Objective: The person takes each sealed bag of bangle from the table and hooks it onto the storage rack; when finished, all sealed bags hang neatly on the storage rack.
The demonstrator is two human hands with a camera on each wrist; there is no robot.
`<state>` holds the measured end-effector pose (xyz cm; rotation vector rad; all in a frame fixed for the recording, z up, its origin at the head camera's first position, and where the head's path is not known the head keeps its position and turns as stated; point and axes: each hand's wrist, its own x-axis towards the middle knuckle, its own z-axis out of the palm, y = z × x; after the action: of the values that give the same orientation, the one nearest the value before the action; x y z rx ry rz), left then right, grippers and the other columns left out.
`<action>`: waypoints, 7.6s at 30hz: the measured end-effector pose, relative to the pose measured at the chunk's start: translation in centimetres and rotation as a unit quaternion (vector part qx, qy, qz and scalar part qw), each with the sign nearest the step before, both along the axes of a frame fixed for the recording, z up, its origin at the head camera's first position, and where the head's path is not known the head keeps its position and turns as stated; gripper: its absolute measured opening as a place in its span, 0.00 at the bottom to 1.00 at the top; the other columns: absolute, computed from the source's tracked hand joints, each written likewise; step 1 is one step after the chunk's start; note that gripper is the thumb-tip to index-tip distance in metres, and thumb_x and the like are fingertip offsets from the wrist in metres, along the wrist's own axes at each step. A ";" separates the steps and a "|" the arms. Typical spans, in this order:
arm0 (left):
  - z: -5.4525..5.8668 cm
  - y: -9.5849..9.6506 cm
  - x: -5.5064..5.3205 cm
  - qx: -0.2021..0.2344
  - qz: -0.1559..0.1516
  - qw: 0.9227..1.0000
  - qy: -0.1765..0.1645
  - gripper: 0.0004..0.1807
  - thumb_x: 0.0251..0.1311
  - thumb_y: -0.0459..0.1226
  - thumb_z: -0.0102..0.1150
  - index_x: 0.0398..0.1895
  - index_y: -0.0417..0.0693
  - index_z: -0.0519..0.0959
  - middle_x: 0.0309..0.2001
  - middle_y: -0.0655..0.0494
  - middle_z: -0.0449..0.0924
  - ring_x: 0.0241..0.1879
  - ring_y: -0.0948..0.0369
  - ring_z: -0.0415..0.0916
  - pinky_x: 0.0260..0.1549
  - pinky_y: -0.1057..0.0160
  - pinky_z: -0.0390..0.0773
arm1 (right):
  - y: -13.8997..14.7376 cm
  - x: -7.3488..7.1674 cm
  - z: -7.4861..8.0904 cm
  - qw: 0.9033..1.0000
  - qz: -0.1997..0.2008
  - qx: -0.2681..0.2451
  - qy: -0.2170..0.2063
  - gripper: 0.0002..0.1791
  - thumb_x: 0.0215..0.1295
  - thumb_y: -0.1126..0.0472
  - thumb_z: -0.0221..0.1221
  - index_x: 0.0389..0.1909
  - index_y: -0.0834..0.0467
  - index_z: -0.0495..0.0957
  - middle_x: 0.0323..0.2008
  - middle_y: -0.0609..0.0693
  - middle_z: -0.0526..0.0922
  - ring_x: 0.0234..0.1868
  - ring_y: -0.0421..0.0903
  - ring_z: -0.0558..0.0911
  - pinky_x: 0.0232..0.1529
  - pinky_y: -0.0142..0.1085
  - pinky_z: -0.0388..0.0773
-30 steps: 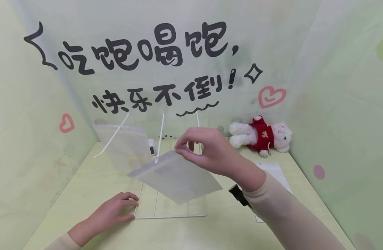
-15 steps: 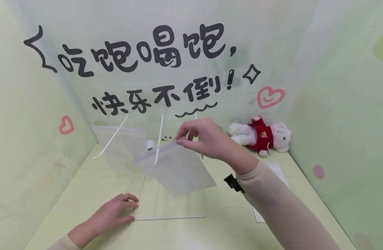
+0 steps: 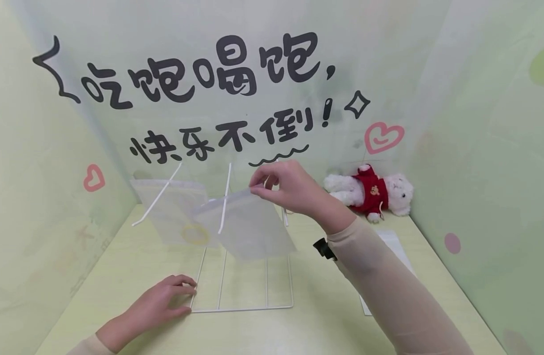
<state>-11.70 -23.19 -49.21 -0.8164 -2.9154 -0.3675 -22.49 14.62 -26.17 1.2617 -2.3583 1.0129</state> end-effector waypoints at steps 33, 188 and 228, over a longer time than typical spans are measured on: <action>1.1 -0.8 -0.2 -0.003 -0.002 1.000 0.015 0.18 0.51 0.44 0.78 0.46 0.53 0.88 0.56 0.65 0.82 0.51 0.61 0.80 0.50 0.57 0.87 | 8.7 -0.8 -4.1 0.993 -0.094 -0.062 0.035 0.18 0.62 0.69 0.71 0.52 0.56 0.84 0.44 0.48 0.89 0.44 0.40 0.86 0.53 0.21 0.81; -0.3 0.0 -0.2 -0.016 0.008 1.000 0.000 0.19 0.53 0.47 0.77 0.47 0.52 0.88 0.56 0.62 0.82 0.54 0.57 0.82 0.63 0.45 0.80 | 22.9 7.0 -5.6 0.967 -0.226 0.048 0.110 0.28 0.40 0.81 0.75 0.36 0.46 0.86 0.32 0.33 0.85 0.34 0.20 0.76 0.30 0.18 0.73; 0.2 0.3 0.0 -0.012 0.009 1.000 0.003 0.18 0.52 0.45 0.78 0.46 0.52 0.89 0.55 0.62 0.82 0.52 0.58 0.81 0.58 0.49 0.84 | 12.8 8.8 -0.9 0.987 0.017 -0.052 0.150 0.14 0.71 0.50 0.64 0.39 0.58 0.86 0.36 0.47 0.86 0.38 0.33 0.81 0.44 0.18 0.79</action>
<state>-11.72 -22.85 -48.98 -0.7930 -2.9252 -0.3295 -13.66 27.40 -27.09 1.3165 -2.0386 0.8736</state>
